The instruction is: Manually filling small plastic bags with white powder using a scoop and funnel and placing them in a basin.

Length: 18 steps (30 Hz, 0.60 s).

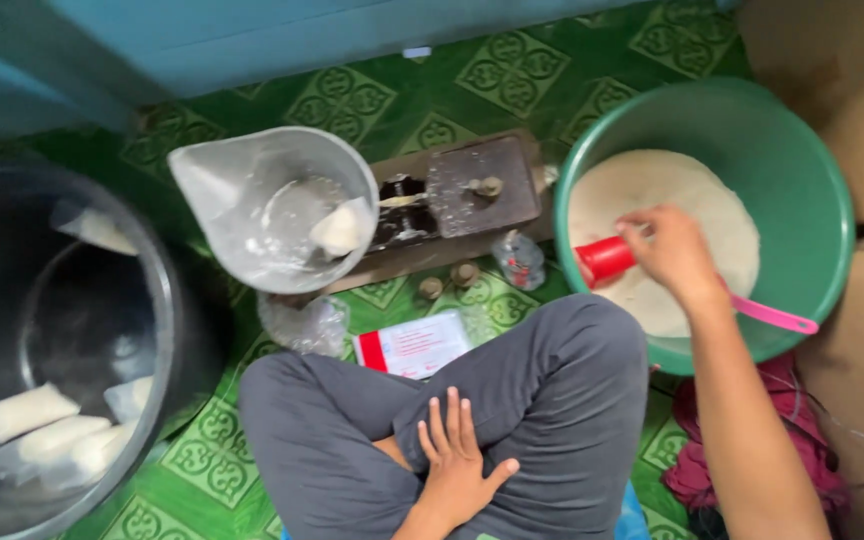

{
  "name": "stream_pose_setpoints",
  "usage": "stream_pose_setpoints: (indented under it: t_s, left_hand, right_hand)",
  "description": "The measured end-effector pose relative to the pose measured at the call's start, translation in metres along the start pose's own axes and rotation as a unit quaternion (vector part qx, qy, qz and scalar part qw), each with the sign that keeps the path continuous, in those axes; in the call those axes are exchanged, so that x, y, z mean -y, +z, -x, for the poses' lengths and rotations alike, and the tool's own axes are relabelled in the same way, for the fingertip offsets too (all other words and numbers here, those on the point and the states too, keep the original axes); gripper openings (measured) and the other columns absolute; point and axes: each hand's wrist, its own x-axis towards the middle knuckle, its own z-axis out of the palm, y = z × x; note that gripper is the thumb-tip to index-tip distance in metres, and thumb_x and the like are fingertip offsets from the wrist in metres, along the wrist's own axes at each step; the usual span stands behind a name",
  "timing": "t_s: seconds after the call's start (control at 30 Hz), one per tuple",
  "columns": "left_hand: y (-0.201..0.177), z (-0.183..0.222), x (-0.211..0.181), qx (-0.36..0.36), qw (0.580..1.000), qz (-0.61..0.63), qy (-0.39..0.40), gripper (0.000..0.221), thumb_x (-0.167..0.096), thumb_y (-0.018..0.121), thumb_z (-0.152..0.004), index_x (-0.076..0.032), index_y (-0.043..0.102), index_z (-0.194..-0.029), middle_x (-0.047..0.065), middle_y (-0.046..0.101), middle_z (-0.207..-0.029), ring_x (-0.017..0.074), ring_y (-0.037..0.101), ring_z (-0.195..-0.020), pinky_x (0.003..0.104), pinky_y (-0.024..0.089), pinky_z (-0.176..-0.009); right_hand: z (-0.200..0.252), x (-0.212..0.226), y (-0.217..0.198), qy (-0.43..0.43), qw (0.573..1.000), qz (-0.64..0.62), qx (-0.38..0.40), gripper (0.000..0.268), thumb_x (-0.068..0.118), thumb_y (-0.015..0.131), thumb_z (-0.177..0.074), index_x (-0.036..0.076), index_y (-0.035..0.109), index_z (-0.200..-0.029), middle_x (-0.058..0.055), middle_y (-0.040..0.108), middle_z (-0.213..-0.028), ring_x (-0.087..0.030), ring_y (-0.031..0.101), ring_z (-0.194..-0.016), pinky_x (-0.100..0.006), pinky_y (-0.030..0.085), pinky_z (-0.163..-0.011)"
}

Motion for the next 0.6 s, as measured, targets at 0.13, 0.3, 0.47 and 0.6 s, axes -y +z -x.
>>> stream_pose_setpoints:
  t_s: [0.13, 0.3, 0.47, 0.6]
  left_hand:
    - [0.004, -0.001, 0.003, 0.049, 0.999, -0.007, -0.002, 0.117, -0.067, 0.059, -0.093, 0.011, -0.009, -0.148, 0.034, -0.019, -0.156, 0.0563, -0.019, -0.140, 0.070, -0.009, -0.104]
    - [0.006, -0.002, 0.002, -0.016, 0.998, -0.056, 0.010, 0.116, -0.069, 0.053, -0.089, 0.016, -0.001, -0.146, 0.037, -0.011, -0.156, 0.0562, -0.008, -0.142, 0.069, -0.003, -0.106]
    - [0.010, -0.003, 0.005, -0.024, 0.996, -0.083, 0.020, 0.118, -0.071, 0.054, -0.087, 0.018, 0.002, -0.145, 0.040, -0.009, -0.154, 0.0570, -0.006, -0.141, 0.069, -0.002, -0.106]
    - [0.020, 0.001, 0.012, -0.013, 0.997, -0.077, 0.009, 0.120, -0.072, 0.055, -0.086, 0.017, 0.000, -0.146, 0.040, -0.007, -0.154, 0.0578, -0.005, -0.141, 0.071, -0.001, -0.104]
  right_hand:
    - [0.003, -0.047, 0.061, 0.042, 0.997, 0.036, 0.061, 0.030, 0.028, 0.068, -0.085, 0.013, 0.075, -0.110, -0.019, 0.059, -0.109, -0.035, 0.061, -0.094, -0.042, 0.051, -0.085]
    - [0.014, -0.047, 0.088, 0.118, 0.991, 0.062, 0.019, 0.066, 0.058, 0.072, -0.075, 0.016, 0.063, -0.125, -0.024, 0.050, -0.117, -0.043, 0.056, -0.097, -0.048, 0.050, -0.082]
    - [0.011, -0.048, 0.075, 0.118, 0.992, 0.023, -0.030, 0.066, 0.055, 0.074, -0.077, 0.008, 0.062, -0.121, -0.025, 0.054, -0.100, -0.042, 0.058, -0.083, -0.045, 0.052, -0.073]
    - [0.002, -0.072, 0.065, 0.152, 0.987, -0.053, 0.021, 0.066, 0.045, 0.075, -0.075, 0.007, 0.060, -0.126, -0.024, 0.057, -0.108, -0.039, 0.061, -0.090, -0.043, 0.051, -0.083]
